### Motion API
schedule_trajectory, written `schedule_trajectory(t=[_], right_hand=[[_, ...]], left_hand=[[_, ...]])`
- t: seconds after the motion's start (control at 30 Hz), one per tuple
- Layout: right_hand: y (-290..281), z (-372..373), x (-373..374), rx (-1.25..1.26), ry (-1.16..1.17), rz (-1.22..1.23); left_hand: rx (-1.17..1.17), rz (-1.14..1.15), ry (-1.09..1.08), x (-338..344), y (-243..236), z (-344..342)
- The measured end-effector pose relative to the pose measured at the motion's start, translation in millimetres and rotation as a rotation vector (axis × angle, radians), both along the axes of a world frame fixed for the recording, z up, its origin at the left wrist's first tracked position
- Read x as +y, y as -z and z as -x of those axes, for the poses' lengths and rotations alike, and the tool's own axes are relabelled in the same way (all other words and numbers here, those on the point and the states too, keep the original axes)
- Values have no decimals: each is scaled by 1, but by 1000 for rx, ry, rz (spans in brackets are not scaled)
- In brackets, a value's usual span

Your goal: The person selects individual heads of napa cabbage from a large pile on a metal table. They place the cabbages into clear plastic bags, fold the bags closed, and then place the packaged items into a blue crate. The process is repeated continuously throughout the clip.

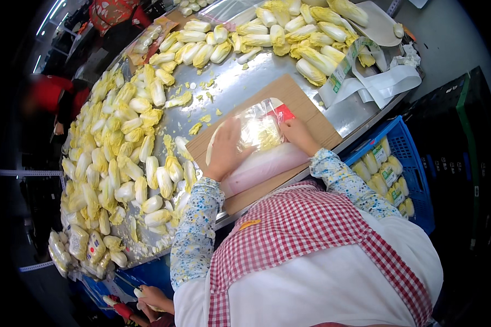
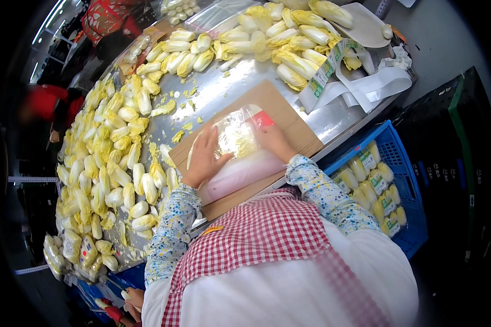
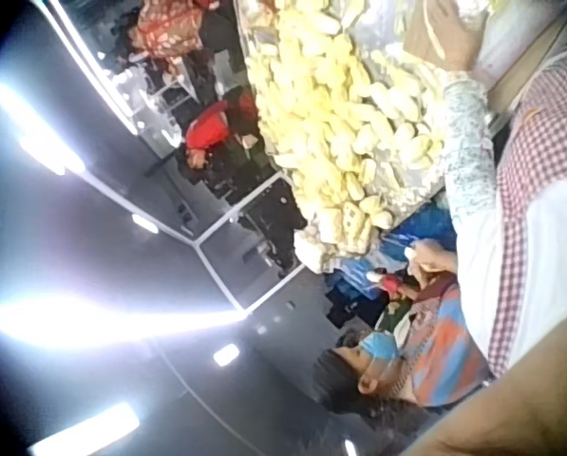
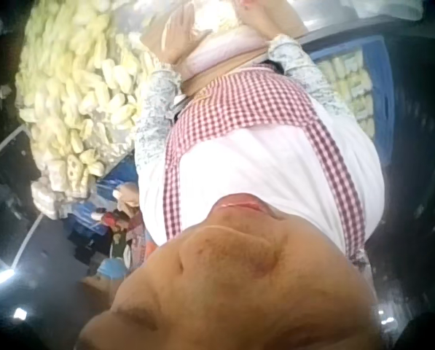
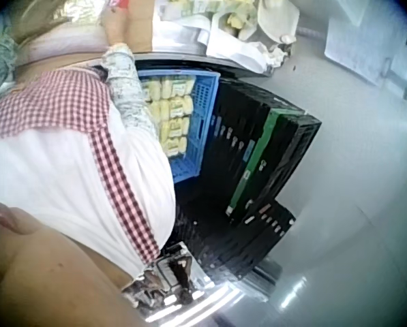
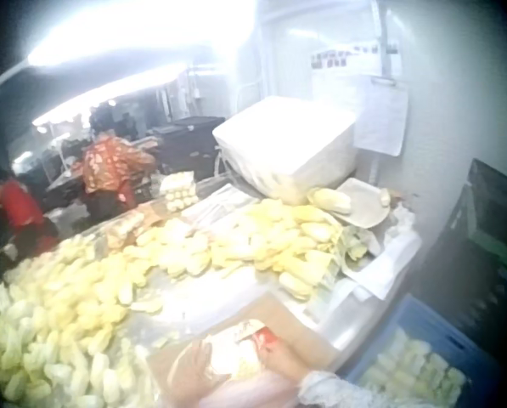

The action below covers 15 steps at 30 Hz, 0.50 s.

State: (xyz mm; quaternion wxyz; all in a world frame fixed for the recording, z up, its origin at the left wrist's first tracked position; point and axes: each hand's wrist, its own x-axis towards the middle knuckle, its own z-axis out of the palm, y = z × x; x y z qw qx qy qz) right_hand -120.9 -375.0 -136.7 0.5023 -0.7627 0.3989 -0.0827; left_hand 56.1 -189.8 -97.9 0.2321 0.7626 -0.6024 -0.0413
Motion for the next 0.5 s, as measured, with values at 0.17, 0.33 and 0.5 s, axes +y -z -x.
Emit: schedule_trajectory(t=[0.17,0.33,0.5], right_hand=[[2,18,0,-4,27,184],[-86,-14,25,-411,-57,557],[4,-48,8,-254,-357,707]], left_hand=[[180,-239,116,-5,-3,-30],[62,-366,111,-13,3,-38],[115,-269,113,-12,5,-35]])
